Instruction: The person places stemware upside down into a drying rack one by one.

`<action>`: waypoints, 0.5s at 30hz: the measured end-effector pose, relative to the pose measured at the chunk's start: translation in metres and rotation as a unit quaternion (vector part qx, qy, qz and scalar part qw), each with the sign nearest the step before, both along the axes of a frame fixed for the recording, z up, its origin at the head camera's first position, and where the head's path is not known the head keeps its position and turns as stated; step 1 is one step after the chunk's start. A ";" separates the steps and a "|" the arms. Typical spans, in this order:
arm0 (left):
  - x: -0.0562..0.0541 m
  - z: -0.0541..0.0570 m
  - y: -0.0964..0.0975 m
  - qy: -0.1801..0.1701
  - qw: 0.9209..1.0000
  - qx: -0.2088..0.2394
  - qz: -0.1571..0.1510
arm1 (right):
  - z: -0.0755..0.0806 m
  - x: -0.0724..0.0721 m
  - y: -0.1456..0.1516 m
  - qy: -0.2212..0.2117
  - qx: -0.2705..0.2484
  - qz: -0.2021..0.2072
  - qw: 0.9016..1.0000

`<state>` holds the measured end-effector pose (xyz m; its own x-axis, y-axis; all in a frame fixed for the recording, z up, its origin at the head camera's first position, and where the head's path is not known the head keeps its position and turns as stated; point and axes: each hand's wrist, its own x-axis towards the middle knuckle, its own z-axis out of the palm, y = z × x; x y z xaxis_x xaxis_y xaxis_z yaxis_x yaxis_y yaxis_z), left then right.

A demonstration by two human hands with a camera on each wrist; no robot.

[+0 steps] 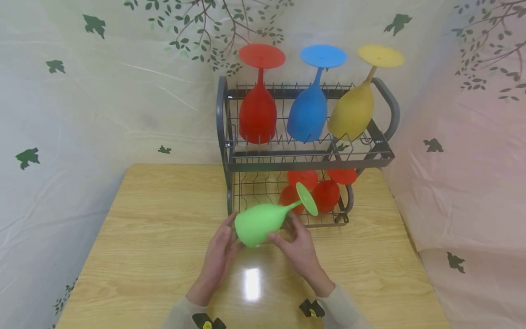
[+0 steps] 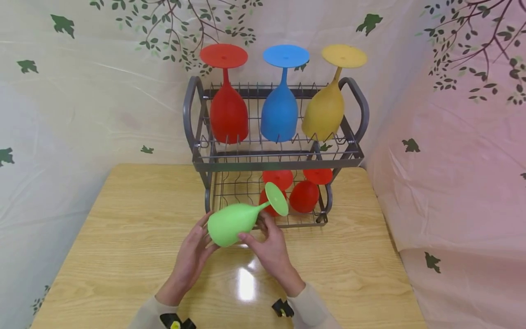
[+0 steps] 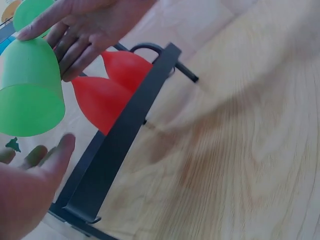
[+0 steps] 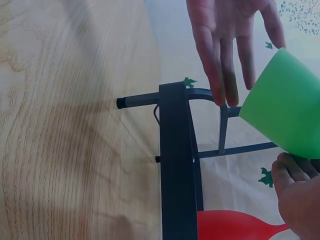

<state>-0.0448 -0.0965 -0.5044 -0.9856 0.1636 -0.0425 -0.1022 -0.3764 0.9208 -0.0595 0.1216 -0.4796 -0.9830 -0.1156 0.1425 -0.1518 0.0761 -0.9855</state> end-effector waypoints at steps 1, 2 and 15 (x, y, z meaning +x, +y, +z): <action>0.000 -0.001 -0.001 0.012 1.000 -0.022 0.007 | 0.000 0.000 0.000 0.001 0.000 -0.003 1.000; 0.000 -0.001 -0.002 0.027 0.998 -0.049 0.015 | 0.000 0.000 0.000 0.005 0.003 -0.006 1.000; 0.000 -0.011 -0.012 0.196 0.920 -0.319 0.120 | -0.006 -0.008 -0.001 0.050 0.066 -0.037 0.996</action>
<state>-0.0452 -0.1088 -0.5158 -0.9500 0.0051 0.3121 0.3006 0.2840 0.9105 -0.0670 0.1204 -0.4855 -0.9711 -0.0681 0.2290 -0.2384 0.2192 -0.9461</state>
